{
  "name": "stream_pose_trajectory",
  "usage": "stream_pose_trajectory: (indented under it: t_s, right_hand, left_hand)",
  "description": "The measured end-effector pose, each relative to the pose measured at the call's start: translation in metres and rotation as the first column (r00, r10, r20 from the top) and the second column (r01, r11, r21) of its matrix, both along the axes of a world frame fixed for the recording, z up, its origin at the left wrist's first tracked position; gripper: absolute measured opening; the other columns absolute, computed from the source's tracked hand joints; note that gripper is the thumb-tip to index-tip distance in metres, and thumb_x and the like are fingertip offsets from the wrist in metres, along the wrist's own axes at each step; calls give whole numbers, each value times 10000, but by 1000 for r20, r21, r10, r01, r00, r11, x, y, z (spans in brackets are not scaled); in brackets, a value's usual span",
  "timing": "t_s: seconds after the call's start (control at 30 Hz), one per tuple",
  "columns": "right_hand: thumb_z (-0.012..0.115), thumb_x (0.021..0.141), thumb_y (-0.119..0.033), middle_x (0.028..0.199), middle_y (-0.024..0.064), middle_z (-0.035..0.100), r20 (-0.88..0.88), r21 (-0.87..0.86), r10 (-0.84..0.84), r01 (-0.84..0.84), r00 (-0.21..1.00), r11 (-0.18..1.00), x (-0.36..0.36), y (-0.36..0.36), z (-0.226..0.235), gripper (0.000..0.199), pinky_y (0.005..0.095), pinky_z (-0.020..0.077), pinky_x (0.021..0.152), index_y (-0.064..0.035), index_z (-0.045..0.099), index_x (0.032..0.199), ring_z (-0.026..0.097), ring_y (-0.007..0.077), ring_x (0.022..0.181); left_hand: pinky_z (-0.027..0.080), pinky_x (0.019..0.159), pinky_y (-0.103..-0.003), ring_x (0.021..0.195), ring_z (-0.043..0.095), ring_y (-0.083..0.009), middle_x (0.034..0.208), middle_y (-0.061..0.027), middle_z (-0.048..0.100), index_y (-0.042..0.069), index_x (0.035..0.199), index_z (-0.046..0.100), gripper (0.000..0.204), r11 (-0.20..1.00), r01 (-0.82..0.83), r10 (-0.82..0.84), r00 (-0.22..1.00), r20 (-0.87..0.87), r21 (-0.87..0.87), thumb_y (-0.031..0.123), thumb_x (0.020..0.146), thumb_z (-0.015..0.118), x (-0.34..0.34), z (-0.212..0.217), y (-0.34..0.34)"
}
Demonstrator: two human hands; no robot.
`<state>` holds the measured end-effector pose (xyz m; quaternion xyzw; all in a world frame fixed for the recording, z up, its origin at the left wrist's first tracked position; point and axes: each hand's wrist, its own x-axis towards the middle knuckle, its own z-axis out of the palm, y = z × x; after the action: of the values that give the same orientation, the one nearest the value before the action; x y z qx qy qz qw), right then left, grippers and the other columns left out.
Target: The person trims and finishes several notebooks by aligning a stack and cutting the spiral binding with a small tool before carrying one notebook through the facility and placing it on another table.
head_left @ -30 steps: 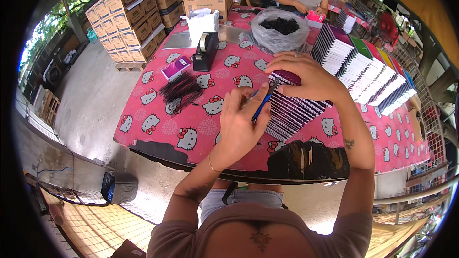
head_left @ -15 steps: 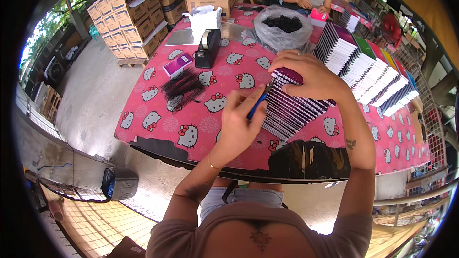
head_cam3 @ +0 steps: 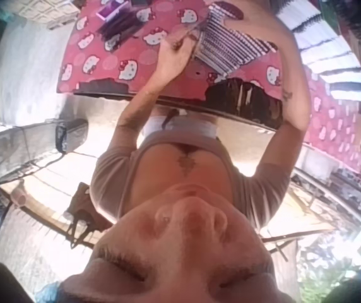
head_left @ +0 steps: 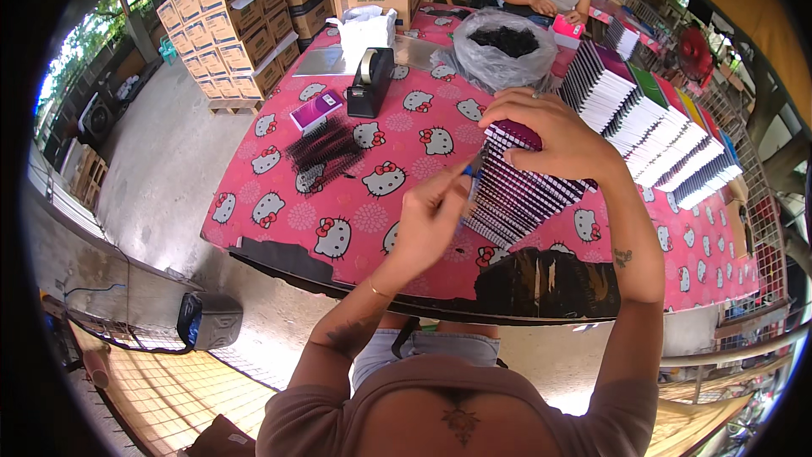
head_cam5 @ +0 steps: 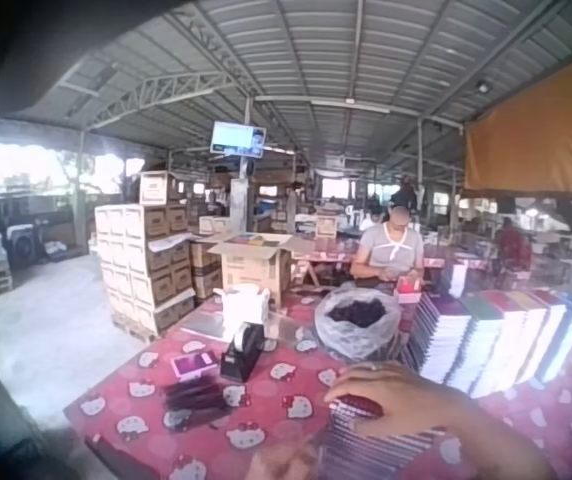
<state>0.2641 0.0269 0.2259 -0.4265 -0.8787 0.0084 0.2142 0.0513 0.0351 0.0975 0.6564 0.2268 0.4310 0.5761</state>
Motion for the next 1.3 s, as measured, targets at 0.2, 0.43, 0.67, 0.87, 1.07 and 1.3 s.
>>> stream_pose_trajectory:
  t_s: [0.2, 0.43, 0.67, 0.87, 1.07, 1.3]
  right_hand:
    - [661, 692, -151, 1038, 99, 617, -9, 17, 10, -10, 1000, 1000, -2, 0, 0, 381, 407, 445, 907, -53, 607, 1056, 578, 295, 1038]
    - [657, 696, -152, 1050, 100, 617, 9, -28, -21, 21, 1000, 999, 1, -2, 1, 389, 409, 445, 904, -54, 607, 1069, 574, 302, 1044]
    - [651, 703, -158, 1071, 103, 611, 7, -9, -19, 19, 1000, 1000, 0, -2, 0, 390, 418, 433, 926, -54, 608, 1076, 559, 300, 1078]
    - [654, 705, -162, 1068, 99, 613, 4, -23, -23, 23, 1000, 999, 1, -2, -1, 389, 416, 429, 931, -53, 609, 1076, 561, 297, 1078]
    - [656, 705, -159, 1063, 98, 616, -4, -6, -5, 5, 1000, 1000, 0, -2, -1, 386, 409, 445, 906, -50, 608, 1071, 572, 295, 1059]
    - [660, 709, -140, 1151, 86, 590, 12, -122, -50, 51, 999, 991, 0, -4, 3, 429, 417, 369, 981, -70, 601, 1128, 522, 279, 1153]
  left_hand:
    - [521, 767, -285, 822, 672, -229, 939, -120, 661, -98, 1276, 508, 421, 996, 55, -49, 995, 82, -63, 207, 987, 512, -1, -9, 1]
    - [532, 765, -294, 809, 674, -224, 957, -133, 661, -84, 1282, 511, 402, 995, -5, 7, 1000, 28, -99, 186, 984, 492, -1, 1, 4]
    - [550, 795, -315, 828, 682, -228, 940, -135, 651, -90, 1252, 519, 388, 947, 143, -110, 986, 127, -289, 190, 989, 466, -5, -2, 2]
    - [560, 781, -340, 809, 688, -248, 939, -141, 657, -87, 1205, 538, 383, 966, 96, -82, 994, 70, -241, 224, 989, 477, -4, -5, 4]
    - [572, 747, -362, 790, 697, -273, 953, -162, 666, -80, 1227, 527, 414, 924, -159, 240, 949, -204, 347, 251, 982, 490, -6, 4, -5]
    - [578, 746, -373, 816, 697, -285, 953, -165, 667, -69, 1243, 526, 410, 970, 53, -53, 999, 5, -235, 243, 980, 492, -5, -10, -1]
